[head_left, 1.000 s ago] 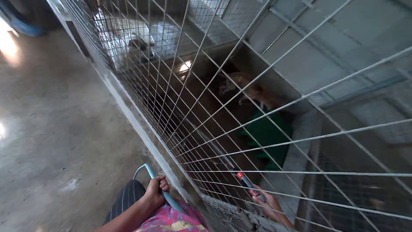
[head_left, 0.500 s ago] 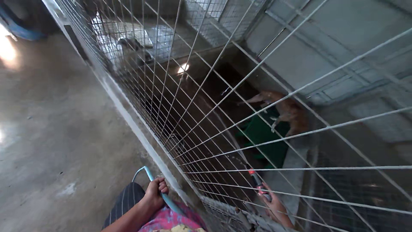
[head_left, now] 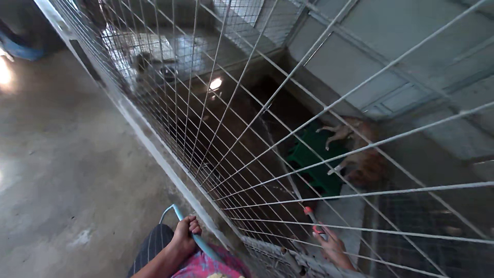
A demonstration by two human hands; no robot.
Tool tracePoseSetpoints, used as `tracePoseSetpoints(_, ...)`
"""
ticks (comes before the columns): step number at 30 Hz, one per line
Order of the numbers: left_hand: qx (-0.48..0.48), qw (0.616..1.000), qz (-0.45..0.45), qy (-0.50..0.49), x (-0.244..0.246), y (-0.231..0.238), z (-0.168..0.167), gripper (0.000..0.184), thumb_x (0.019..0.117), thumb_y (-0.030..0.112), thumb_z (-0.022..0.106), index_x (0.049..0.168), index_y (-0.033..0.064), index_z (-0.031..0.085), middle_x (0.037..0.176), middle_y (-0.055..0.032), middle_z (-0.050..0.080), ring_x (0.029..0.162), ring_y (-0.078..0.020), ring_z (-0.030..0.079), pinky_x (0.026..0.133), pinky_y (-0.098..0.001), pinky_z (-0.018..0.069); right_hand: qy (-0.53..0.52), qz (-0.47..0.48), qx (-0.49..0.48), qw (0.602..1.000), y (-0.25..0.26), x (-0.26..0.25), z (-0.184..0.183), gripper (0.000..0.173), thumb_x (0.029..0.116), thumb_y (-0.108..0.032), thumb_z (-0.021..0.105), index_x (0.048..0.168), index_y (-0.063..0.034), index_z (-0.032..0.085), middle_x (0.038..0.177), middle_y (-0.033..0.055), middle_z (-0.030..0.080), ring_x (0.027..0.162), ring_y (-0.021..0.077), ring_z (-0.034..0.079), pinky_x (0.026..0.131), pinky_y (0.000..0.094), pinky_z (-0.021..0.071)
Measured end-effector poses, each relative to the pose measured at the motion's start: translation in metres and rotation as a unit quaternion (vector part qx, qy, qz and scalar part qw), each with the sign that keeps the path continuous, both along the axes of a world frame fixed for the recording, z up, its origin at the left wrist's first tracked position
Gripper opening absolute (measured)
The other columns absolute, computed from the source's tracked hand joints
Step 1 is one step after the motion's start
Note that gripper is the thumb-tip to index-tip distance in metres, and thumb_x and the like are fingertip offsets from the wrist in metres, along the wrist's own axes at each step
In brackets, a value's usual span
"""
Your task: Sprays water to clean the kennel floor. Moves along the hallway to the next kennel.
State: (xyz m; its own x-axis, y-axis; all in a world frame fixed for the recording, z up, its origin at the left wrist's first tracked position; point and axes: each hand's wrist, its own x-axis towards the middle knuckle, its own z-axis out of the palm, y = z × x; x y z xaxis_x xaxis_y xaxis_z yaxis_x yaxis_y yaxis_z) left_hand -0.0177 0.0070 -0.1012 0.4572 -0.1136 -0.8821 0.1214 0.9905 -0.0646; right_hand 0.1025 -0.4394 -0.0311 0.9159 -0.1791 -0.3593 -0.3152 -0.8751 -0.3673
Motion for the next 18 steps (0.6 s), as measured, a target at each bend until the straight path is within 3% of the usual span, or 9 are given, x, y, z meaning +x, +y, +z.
tracePoseSetpoints(2, 0.004, 1.0, 0.003, -0.006, 0.001, 0.0, 0.001, 0.037, 0.1044, 0.014, 0.031, 0.069, 0.0191, 0.04, 0.043, 0.0076, 0.035, 0.033, -0.0025, 0.037, 0.035, -0.0159, 0.0354, 0.029, 0.007, -0.008, 1.0, -0.007, 0.001, -0.006, 0.055, 0.1002, -0.013, 0.067, 0.149, 0.0041, 0.048, 0.139, 0.0303, 0.058, 0.124, 0.044, 0.06, 0.107, 0.056, 0.0457)
tracePoseSetpoints(6, 0.022, 1.0, 0.0, -0.006, 0.003, -0.001, 0.006, 0.037, 0.105, 0.012, 0.03, 0.07, 0.0182, 0.041, 0.043, 0.0075, 0.037, 0.033, -0.0021, 0.038, 0.034, -0.0155, 0.0358, 0.066, -0.012, -0.019, 0.998, -0.008, 0.003, -0.004, 0.051, 0.1016, -0.012, 0.064, 0.148, 0.0047, 0.048, 0.139, 0.03, 0.058, 0.131, 0.0436, 0.056, 0.112, 0.0548, 0.0419)
tracePoseSetpoints(12, 0.021, 0.999, -0.016, -0.034, 0.003, 0.0, 0.008, 0.046, 0.1066, 0.014, 0.027, 0.064, 0.019, 0.042, 0.043, 0.0075, 0.039, 0.034, -0.0022, 0.041, 0.036, -0.015, 0.0378, 0.046, -0.08, -0.053, 0.994, 0.014, -0.003, 0.026, 0.044, 0.1041, -0.011, 0.058, 0.143, 0.0086, 0.051, 0.137, 0.032, 0.058, 0.129, 0.0437, 0.057, 0.111, 0.0548, 0.041)
tracePoseSetpoints(14, 0.01, 0.999, -0.015, -0.046, 0.003, 0.0, 0.01, 0.048, 0.1058, 0.015, 0.025, 0.061, 0.0195, 0.043, 0.042, 0.0076, 0.04, 0.033, -0.0021, 0.042, 0.037, -0.0151, 0.0387, -0.015, -0.106, -0.033, 0.994, 0.002, -0.004, 0.01, 0.045, 0.1018, -0.01, 0.061, 0.141, 0.0102, 0.052, 0.134, 0.0341, 0.059, 0.126, 0.0463, 0.059, 0.11, 0.0581, 0.0423)
tracePoseSetpoints(16, 0.012, 0.998, -0.018, -0.056, 0.002, 0.0, 0.007, 0.049, 0.1059, 0.015, 0.024, 0.061, 0.0192, 0.043, 0.042, 0.0073, 0.041, 0.034, -0.0025, 0.042, 0.037, -0.0155, 0.0391, -0.042, -0.106, -0.035, 0.993, -0.017, 0.0, -0.01, 0.048, 0.101, -0.011, 0.063, 0.145, 0.0056, 0.051, 0.132, 0.0316, 0.062, 0.122, 0.046, 0.061, 0.106, 0.0597, 0.0455)
tracePoseSetpoints(18, 0.015, 0.998, -0.027, -0.06, 0.001, 0.001, 0.006, 0.048, 0.1059, 0.015, 0.023, 0.062, 0.0197, 0.044, 0.043, 0.0075, 0.041, 0.034, -0.0028, 0.043, 0.038, -0.0157, 0.0399, -0.009, -0.102, -0.053, 0.993, -0.012, 0.004, -0.001, 0.05, 0.1035, -0.015, 0.061, 0.149, 0.0003, 0.048, 0.133, 0.0294, 0.062, 0.122, 0.0452, 0.062, 0.106, 0.0604, 0.0456)
